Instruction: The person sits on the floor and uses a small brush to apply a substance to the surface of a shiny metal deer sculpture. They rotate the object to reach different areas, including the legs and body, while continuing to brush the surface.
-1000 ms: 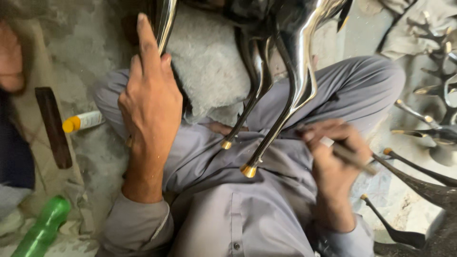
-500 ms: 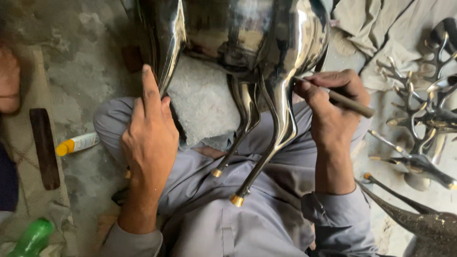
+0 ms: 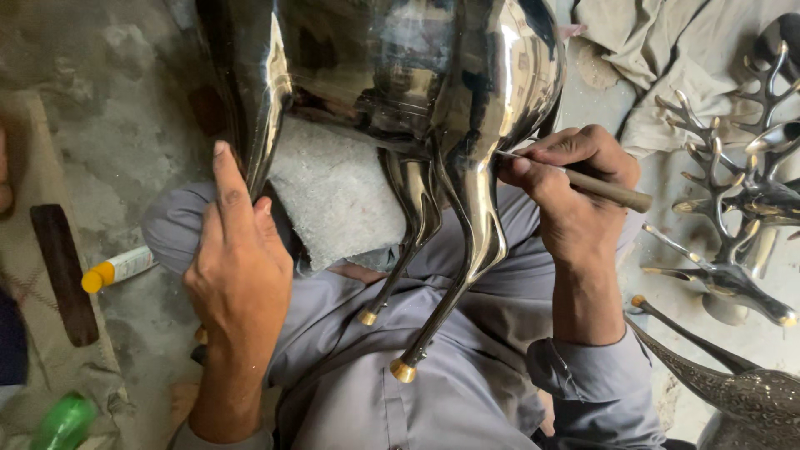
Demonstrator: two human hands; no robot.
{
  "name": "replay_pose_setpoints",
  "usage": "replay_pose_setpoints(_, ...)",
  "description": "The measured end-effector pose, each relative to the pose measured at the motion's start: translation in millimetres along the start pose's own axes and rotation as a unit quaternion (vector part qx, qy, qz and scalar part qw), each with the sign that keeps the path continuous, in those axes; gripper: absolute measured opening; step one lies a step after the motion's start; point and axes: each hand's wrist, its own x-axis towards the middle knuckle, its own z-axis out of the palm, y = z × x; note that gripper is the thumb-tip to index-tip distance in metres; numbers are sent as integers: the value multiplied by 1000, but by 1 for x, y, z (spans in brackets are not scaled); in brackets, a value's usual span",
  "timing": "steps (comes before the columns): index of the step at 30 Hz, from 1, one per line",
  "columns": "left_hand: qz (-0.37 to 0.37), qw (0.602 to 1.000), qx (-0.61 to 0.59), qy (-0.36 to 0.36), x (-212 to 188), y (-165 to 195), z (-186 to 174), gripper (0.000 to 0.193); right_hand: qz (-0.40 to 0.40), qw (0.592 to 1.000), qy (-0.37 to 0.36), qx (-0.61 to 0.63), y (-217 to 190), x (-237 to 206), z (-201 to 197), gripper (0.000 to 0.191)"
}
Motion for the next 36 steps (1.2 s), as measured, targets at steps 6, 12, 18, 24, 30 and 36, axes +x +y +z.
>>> replay_pose_setpoints(6,-14,1000,1,-20,2,5,1,58,0,999,0,-34,0,0,-4,10)
replay_pose_setpoints(12,-5,1000,4,-15,5,7,2,59,-1,1000,10,20,3,-4,-1,11)
replay_pose_setpoints(18,13,1000,10,-5,6,8,5,51,1,997,41,62,13,-7,0,13)
replay_pose_setpoints(24,7,999,31,-20,5,11,8,52,-23,999,34,13,21,-7,-9,13)
replay_pose_setpoints(30,1,999,46,-20,5,11,10,53,-26,1000,4,-11,21,-2,-12,14)
replay_pose_setpoints(36,-3,999,28,-26,5,8,11,53,-4,999,-40,-37,12,2,-18,14)
